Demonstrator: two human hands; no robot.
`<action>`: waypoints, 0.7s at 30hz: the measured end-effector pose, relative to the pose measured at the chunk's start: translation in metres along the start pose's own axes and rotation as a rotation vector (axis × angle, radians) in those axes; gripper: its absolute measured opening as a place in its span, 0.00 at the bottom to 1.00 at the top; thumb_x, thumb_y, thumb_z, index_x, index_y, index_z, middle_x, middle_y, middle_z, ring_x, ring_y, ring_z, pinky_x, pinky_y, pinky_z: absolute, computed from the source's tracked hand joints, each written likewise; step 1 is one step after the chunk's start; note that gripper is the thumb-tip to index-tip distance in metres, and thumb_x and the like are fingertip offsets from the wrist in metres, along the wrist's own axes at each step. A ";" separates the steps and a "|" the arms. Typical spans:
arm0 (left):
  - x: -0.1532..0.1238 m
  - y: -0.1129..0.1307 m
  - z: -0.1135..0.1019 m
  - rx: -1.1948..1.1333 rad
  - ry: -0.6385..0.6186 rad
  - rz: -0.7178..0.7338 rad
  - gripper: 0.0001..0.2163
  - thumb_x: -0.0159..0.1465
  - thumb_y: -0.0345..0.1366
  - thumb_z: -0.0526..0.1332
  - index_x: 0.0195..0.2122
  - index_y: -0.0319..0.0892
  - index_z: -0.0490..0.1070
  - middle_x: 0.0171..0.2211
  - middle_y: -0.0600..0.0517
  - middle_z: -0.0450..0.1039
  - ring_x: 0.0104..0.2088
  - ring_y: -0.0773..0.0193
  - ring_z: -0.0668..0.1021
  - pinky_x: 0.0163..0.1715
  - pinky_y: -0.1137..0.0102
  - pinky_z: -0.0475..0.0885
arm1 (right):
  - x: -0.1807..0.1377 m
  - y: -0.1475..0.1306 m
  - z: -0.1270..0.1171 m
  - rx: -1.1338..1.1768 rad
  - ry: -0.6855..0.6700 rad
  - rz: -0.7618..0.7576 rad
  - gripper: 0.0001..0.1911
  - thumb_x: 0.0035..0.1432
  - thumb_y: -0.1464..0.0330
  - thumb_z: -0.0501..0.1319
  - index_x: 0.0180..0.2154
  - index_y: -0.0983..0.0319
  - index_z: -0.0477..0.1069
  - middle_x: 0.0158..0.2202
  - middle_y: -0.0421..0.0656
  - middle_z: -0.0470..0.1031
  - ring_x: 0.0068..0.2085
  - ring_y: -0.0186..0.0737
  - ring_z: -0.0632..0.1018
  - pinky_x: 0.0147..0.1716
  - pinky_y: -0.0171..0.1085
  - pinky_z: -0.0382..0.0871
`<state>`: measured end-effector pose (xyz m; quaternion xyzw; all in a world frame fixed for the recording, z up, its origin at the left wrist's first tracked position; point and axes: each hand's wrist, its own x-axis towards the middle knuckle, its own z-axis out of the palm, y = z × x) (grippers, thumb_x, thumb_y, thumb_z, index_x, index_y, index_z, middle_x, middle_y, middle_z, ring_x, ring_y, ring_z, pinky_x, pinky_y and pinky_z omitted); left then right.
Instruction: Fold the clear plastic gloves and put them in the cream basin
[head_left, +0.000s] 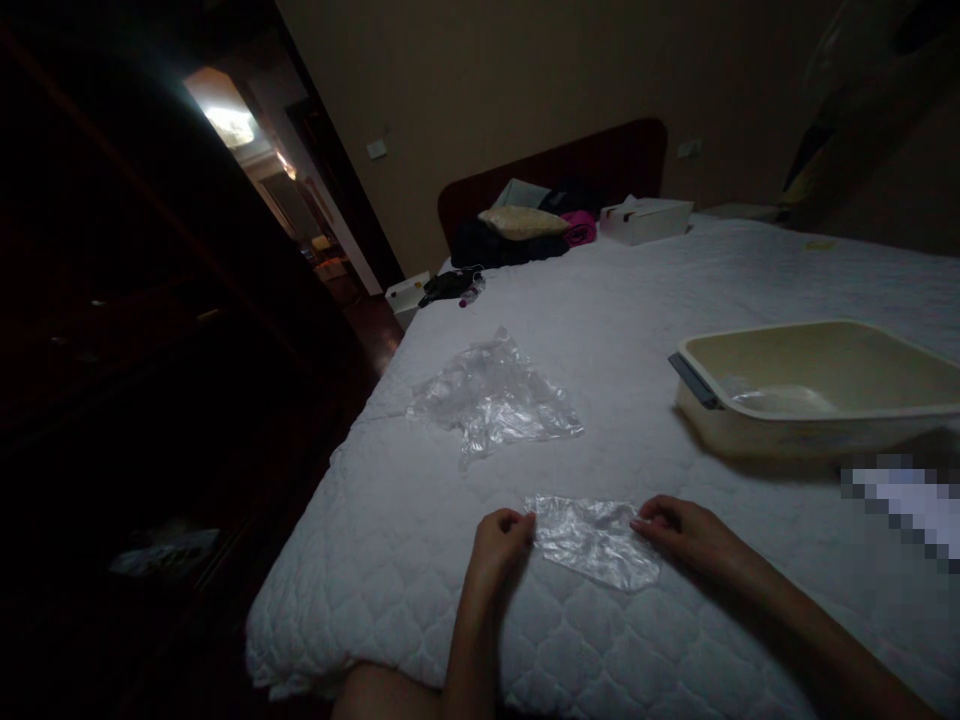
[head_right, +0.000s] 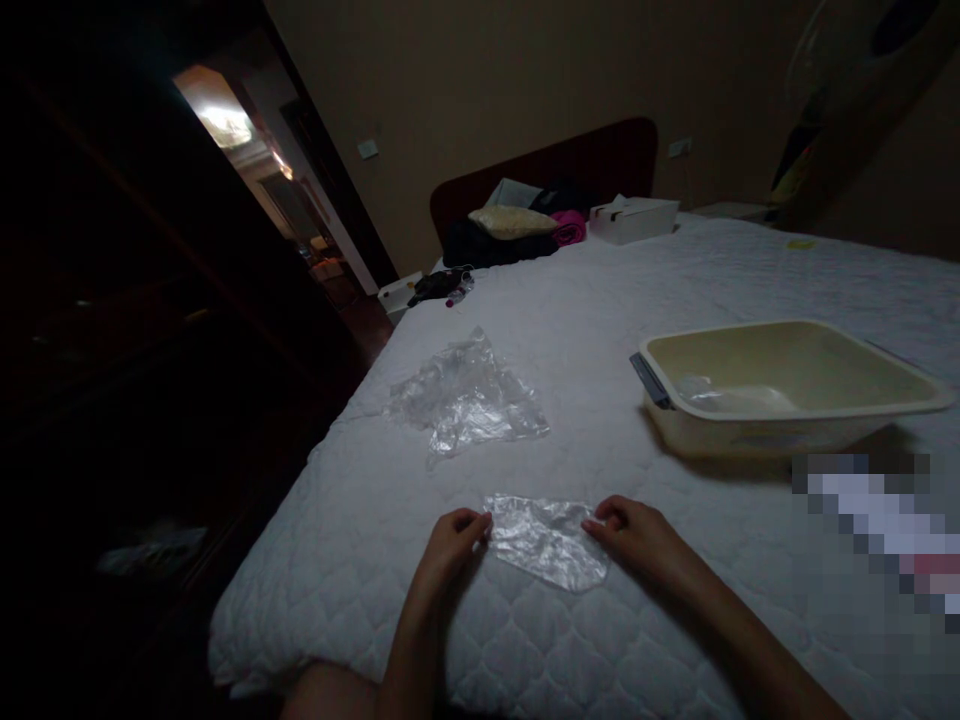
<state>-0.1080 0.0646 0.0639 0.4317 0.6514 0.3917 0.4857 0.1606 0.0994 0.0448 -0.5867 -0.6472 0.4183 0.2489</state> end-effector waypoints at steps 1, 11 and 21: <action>0.000 0.000 0.002 -0.014 -0.008 -0.008 0.17 0.46 0.49 0.65 0.21 0.37 0.71 0.19 0.52 0.68 0.20 0.69 0.69 0.19 0.76 0.60 | 0.001 0.001 0.001 0.033 -0.022 0.007 0.17 0.45 0.54 0.60 0.27 0.61 0.71 0.21 0.41 0.70 0.24 0.37 0.70 0.22 0.35 0.61; 0.002 -0.005 0.009 -0.178 -0.109 -0.047 0.16 0.41 0.43 0.67 0.26 0.39 0.66 0.15 0.61 0.59 0.12 0.76 0.60 0.10 0.78 0.58 | 0.004 0.006 0.002 0.309 -0.118 0.140 0.21 0.34 0.54 0.65 0.28 0.59 0.64 0.19 0.36 0.66 0.19 0.31 0.65 0.18 0.32 0.56; 0.003 -0.009 0.010 -0.198 -0.088 -0.015 0.15 0.42 0.37 0.65 0.30 0.37 0.69 0.17 0.60 0.62 0.13 0.77 0.60 0.09 0.80 0.54 | -0.002 -0.004 -0.002 0.233 -0.128 -0.047 0.12 0.40 0.60 0.63 0.25 0.61 0.69 0.22 0.39 0.70 0.24 0.35 0.70 0.24 0.34 0.61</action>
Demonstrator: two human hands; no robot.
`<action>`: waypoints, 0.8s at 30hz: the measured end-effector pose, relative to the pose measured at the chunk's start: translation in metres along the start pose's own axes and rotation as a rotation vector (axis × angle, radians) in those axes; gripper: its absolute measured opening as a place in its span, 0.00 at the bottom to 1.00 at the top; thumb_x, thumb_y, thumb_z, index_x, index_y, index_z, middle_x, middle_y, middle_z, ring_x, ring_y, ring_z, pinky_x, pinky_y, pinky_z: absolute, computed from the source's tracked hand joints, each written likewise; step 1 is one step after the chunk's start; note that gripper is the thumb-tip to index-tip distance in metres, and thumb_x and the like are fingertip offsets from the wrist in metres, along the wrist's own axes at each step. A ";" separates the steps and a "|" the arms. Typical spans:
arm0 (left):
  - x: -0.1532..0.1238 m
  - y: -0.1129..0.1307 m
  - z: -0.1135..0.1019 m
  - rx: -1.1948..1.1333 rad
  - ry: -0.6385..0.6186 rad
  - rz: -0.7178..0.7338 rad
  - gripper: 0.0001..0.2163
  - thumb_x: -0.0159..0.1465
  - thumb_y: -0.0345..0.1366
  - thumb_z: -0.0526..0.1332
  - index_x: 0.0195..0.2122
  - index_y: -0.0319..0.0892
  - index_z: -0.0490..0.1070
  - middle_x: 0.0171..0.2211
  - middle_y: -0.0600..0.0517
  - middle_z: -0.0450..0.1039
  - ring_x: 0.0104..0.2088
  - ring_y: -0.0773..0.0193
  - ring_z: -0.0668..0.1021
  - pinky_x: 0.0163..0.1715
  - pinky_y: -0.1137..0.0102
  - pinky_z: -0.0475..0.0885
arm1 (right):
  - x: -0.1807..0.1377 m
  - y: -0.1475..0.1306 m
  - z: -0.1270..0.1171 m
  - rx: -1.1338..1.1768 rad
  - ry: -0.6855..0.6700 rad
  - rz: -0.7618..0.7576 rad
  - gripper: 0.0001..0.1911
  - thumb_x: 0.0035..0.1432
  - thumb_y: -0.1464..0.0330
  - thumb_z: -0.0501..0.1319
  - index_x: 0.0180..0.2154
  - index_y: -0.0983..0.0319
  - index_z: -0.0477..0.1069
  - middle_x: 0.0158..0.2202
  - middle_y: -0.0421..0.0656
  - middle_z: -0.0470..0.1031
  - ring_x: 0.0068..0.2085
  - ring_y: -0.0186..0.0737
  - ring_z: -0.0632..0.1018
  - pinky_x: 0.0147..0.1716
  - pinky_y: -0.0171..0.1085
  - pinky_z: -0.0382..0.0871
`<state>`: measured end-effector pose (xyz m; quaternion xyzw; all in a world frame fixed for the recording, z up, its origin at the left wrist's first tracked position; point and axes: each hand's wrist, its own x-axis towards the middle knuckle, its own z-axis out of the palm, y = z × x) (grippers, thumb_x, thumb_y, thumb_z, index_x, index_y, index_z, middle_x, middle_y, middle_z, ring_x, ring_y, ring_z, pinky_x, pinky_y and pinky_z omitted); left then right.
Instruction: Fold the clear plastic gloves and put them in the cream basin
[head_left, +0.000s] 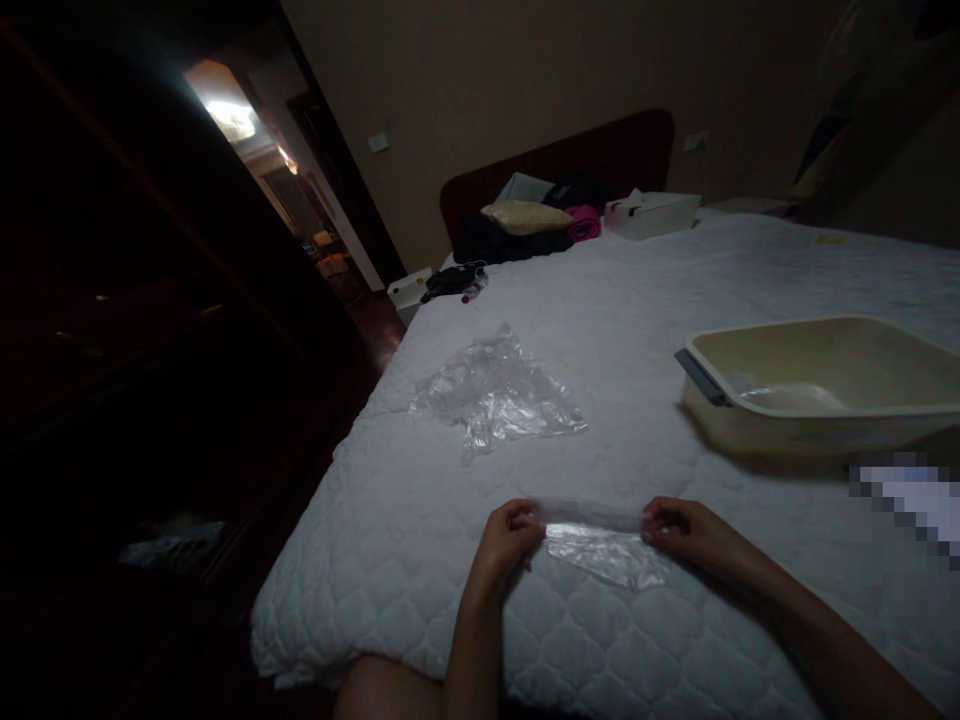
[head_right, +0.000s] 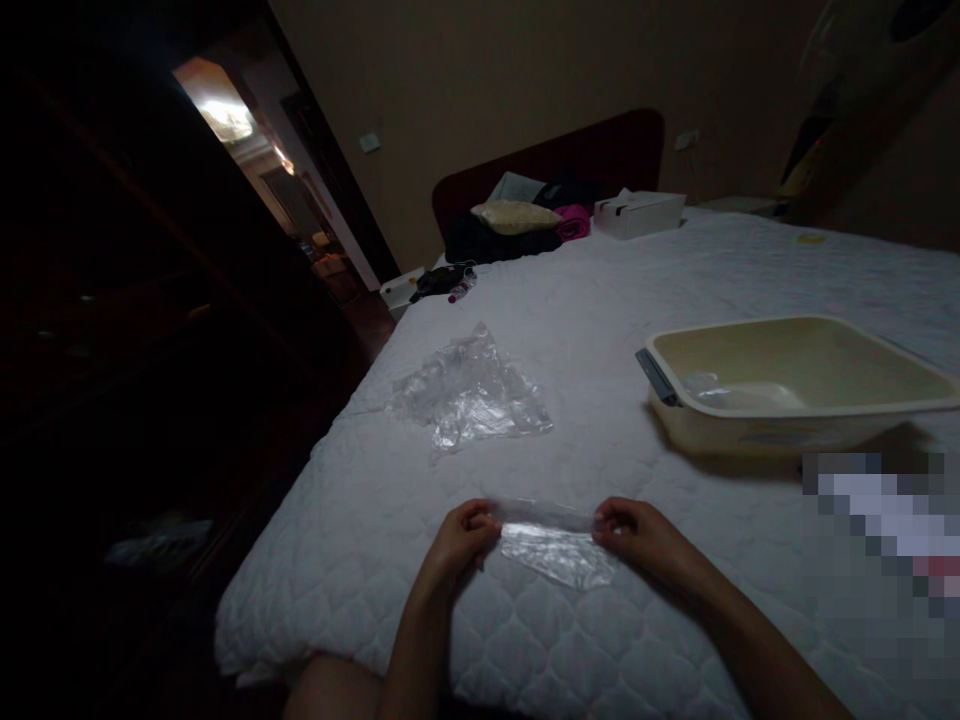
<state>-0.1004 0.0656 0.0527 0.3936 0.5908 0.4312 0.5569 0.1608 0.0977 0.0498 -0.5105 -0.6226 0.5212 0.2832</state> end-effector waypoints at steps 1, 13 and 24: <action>0.000 0.000 0.000 0.006 0.002 0.009 0.13 0.42 0.37 0.65 0.28 0.37 0.69 0.17 0.60 0.62 0.13 0.77 0.60 0.09 0.80 0.54 | -0.001 0.000 0.000 -0.013 0.007 -0.019 0.11 0.41 0.60 0.63 0.24 0.61 0.69 0.21 0.39 0.70 0.24 0.35 0.69 0.24 0.33 0.60; -0.007 -0.018 0.003 0.108 0.137 0.179 0.08 0.50 0.38 0.61 0.27 0.38 0.70 0.17 0.59 0.62 0.14 0.74 0.62 0.12 0.79 0.56 | -0.020 -0.016 -0.009 -0.353 0.064 -0.215 0.28 0.46 0.56 0.63 0.48 0.60 0.66 0.44 0.48 0.73 0.40 0.45 0.75 0.38 0.42 0.71; -0.006 -0.032 0.000 0.129 0.156 0.232 0.08 0.48 0.29 0.57 0.29 0.37 0.72 0.19 0.56 0.68 0.18 0.71 0.67 0.14 0.79 0.59 | -0.055 0.007 0.101 -1.100 0.348 -0.767 0.31 0.57 0.56 0.53 0.57 0.67 0.57 0.56 0.55 0.64 0.55 0.51 0.67 0.50 0.48 0.63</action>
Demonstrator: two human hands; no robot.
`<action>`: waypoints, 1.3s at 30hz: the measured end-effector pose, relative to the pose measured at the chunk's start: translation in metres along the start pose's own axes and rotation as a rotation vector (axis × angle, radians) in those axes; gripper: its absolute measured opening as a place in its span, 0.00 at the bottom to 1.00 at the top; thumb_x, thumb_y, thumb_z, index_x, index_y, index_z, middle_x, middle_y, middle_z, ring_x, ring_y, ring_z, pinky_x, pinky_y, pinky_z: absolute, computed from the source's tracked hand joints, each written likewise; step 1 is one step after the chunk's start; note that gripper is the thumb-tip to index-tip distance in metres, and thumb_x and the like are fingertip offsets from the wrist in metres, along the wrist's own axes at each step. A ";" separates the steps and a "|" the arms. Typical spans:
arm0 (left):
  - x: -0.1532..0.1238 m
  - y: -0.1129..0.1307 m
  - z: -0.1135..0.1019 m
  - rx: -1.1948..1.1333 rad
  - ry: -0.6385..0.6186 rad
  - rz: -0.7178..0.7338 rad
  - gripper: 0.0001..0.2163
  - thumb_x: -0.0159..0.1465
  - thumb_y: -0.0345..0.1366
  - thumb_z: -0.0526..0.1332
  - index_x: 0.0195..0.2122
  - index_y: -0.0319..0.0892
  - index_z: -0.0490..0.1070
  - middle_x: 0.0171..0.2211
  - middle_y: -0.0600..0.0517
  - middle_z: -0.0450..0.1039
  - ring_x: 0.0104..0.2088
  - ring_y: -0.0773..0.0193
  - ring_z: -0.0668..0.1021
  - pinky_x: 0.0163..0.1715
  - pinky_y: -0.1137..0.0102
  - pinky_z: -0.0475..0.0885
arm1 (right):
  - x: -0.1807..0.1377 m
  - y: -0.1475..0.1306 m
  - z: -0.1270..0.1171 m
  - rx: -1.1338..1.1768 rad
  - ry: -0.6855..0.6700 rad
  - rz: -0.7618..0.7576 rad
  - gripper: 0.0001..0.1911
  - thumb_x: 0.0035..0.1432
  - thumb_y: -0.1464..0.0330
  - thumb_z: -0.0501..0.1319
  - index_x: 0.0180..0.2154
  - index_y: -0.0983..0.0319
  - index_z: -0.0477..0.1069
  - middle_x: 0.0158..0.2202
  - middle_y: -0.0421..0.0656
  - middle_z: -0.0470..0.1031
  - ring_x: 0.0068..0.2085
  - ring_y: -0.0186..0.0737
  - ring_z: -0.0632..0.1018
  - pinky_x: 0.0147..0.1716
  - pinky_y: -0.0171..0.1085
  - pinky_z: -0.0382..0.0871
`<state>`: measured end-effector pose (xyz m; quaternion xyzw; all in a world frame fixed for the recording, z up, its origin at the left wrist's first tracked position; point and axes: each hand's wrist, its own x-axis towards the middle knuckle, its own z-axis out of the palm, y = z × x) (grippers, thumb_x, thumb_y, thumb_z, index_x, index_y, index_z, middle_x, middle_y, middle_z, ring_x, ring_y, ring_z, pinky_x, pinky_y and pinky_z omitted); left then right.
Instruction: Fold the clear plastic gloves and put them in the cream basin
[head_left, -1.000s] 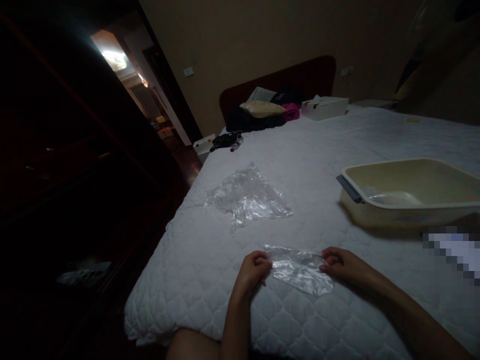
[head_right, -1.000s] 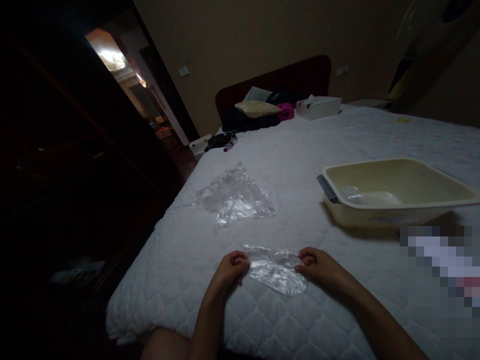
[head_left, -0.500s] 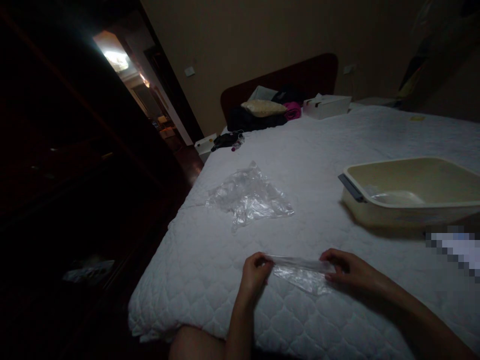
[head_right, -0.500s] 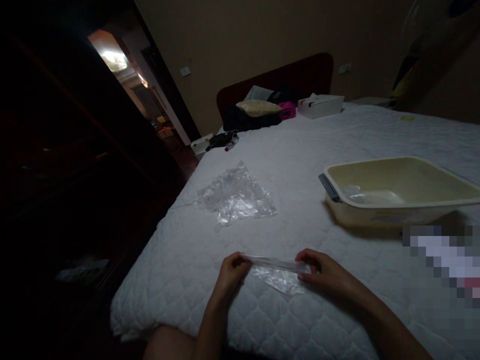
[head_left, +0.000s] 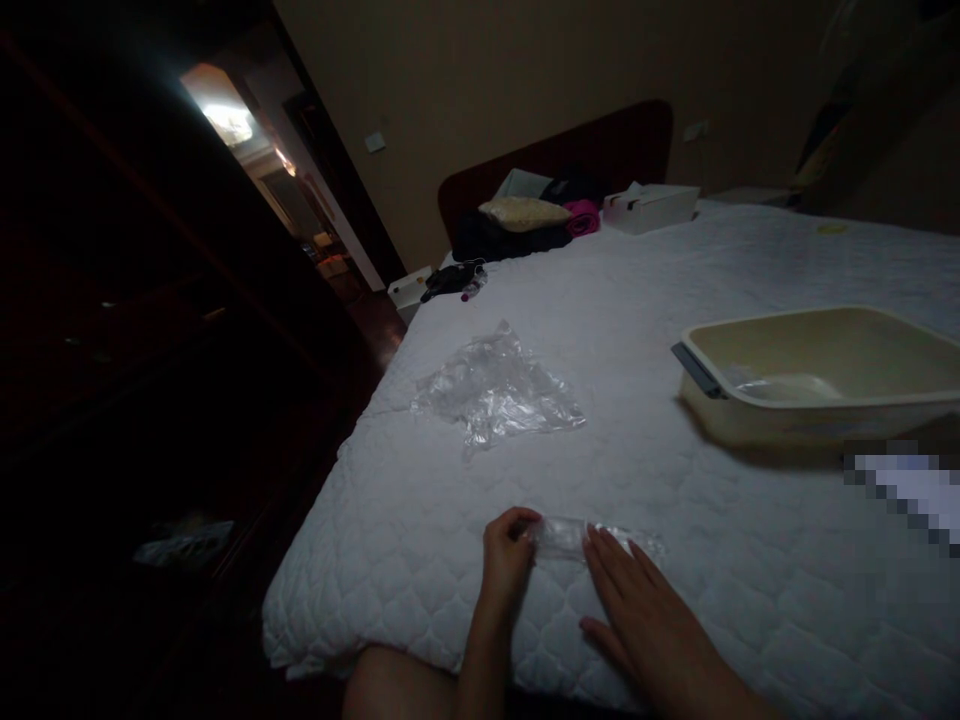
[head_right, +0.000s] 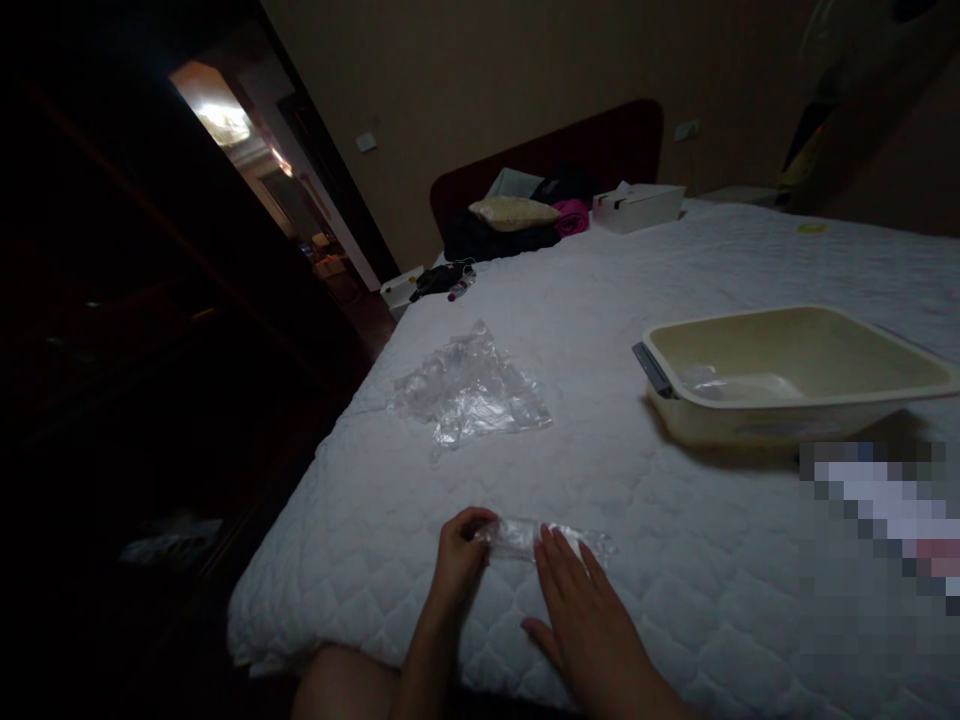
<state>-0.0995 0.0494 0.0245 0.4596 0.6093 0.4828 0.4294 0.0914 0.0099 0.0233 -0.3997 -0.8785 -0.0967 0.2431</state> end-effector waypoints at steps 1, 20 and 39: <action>0.000 -0.001 0.000 0.001 -0.002 -0.001 0.08 0.48 0.29 0.57 0.29 0.37 0.72 0.20 0.55 0.69 0.18 0.71 0.67 0.15 0.78 0.60 | -0.006 -0.004 0.004 -0.009 -0.006 -0.002 0.32 0.57 0.55 0.53 0.58 0.66 0.56 0.57 0.55 0.63 0.56 0.51 0.66 0.50 0.49 0.61; -0.055 0.017 0.006 1.250 -0.111 0.898 0.21 0.64 0.33 0.50 0.58 0.36 0.56 0.58 0.44 0.59 0.59 0.55 0.60 0.54 0.56 0.62 | -0.027 0.015 0.006 0.112 -0.127 -0.038 0.34 0.58 0.60 0.54 0.62 0.62 0.45 0.63 0.49 0.52 0.61 0.48 0.57 0.54 0.49 0.60; -0.057 0.012 0.007 1.241 -0.046 0.853 0.21 0.64 0.35 0.53 0.58 0.43 0.57 0.60 0.50 0.56 0.60 0.52 0.57 0.54 0.51 0.62 | -0.020 0.049 0.013 0.142 -0.122 0.041 0.33 0.61 0.57 0.51 0.63 0.59 0.42 0.63 0.47 0.50 0.62 0.45 0.55 0.57 0.48 0.55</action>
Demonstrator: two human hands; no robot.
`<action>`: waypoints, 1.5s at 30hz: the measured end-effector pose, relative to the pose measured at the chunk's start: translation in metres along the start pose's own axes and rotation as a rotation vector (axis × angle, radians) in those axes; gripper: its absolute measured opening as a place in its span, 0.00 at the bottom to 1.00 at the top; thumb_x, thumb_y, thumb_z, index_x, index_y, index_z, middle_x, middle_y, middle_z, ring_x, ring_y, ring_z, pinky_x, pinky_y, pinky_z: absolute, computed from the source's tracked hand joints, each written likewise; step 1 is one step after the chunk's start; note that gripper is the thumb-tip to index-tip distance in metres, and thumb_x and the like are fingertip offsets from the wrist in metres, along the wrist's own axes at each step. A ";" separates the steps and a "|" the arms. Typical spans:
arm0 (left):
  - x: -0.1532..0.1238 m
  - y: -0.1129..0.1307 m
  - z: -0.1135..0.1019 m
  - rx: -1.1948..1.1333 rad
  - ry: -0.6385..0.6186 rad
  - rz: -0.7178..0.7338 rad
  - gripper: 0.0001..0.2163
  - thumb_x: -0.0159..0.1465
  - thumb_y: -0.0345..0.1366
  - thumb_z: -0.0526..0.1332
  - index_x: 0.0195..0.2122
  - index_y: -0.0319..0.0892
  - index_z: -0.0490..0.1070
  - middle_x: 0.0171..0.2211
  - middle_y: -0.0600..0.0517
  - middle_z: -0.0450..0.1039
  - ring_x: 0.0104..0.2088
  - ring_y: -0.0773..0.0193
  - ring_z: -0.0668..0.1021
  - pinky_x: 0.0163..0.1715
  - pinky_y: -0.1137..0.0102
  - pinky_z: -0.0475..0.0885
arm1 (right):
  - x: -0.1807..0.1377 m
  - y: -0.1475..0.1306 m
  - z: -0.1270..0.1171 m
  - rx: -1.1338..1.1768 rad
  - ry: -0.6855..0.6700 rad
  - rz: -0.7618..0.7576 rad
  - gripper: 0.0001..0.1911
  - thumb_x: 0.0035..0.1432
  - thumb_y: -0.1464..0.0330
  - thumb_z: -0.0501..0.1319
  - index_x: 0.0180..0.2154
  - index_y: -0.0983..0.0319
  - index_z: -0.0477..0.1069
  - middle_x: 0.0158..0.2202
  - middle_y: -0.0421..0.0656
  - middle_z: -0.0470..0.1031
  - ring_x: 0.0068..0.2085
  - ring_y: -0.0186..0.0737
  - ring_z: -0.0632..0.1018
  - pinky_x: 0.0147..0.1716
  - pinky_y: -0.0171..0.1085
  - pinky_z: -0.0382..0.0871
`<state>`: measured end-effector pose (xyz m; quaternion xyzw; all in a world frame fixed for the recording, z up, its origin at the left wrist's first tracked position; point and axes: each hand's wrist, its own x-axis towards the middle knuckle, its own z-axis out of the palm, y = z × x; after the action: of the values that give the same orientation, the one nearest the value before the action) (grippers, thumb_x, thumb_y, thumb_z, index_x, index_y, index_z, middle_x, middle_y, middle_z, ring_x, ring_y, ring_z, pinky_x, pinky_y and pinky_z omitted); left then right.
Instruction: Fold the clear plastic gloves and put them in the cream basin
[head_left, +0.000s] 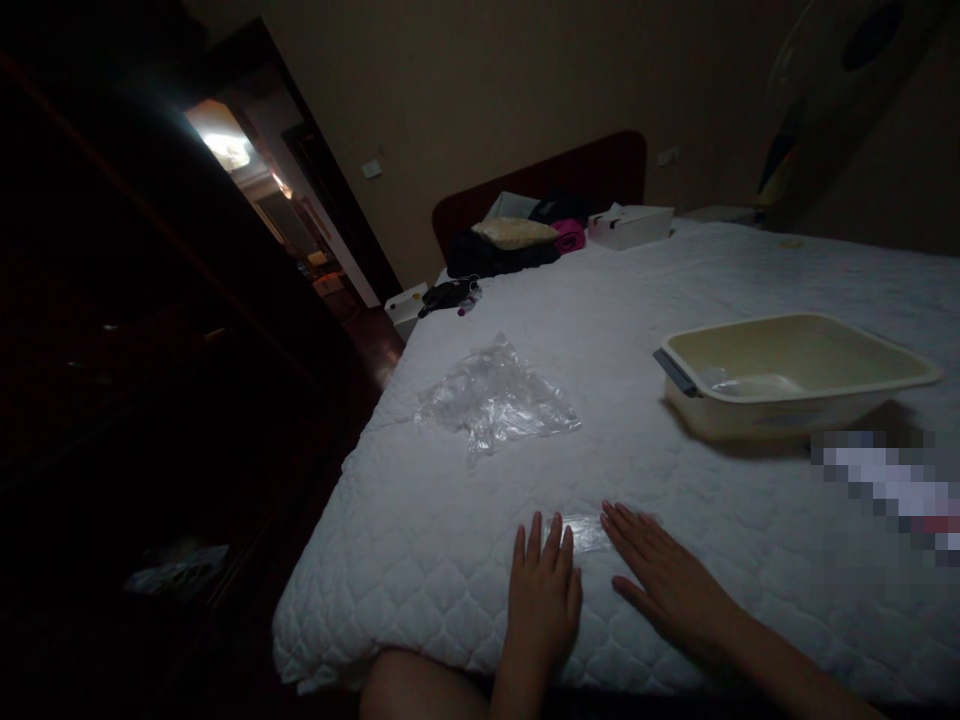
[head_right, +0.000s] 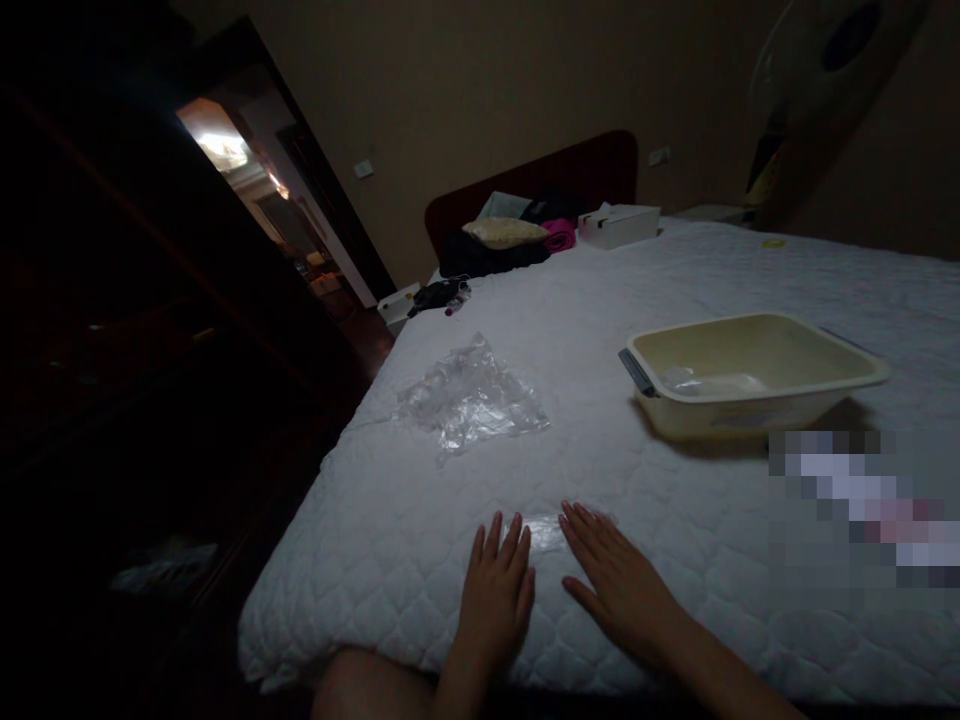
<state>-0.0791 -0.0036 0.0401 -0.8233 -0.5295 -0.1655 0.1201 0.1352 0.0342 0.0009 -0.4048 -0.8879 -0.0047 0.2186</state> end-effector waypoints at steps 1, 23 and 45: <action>0.000 0.000 0.000 0.002 0.003 0.006 0.21 0.64 0.34 0.52 0.58 0.42 0.57 0.60 0.50 0.56 0.60 0.52 0.57 0.54 0.51 0.62 | 0.000 0.001 -0.002 0.008 -0.006 0.005 0.33 0.61 0.58 0.51 0.63 0.59 0.43 0.64 0.47 0.50 0.62 0.45 0.55 0.57 0.48 0.55; -0.003 0.029 0.012 0.109 0.170 -0.129 0.22 0.55 0.28 0.54 0.53 0.32 0.63 0.50 0.34 0.67 0.46 0.44 0.72 0.38 0.53 0.70 | 0.038 -0.008 -0.022 0.120 0.153 0.215 0.14 0.61 0.66 0.50 0.44 0.61 0.70 0.38 0.47 0.75 0.39 0.43 0.76 0.39 0.41 0.71; 0.036 -0.015 0.019 -0.371 0.217 0.148 0.09 0.63 0.29 0.55 0.44 0.41 0.69 0.41 0.46 0.75 0.45 0.58 0.75 0.42 0.60 0.73 | 0.024 0.014 -0.016 0.096 0.179 -0.162 0.19 0.60 0.74 0.50 0.52 0.58 0.66 0.46 0.46 0.75 0.44 0.39 0.76 0.41 0.41 0.72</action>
<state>-0.0766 0.0395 0.0377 -0.8453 -0.4120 -0.3383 0.0347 0.1373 0.0576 0.0220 -0.3190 -0.8937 -0.0161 0.3151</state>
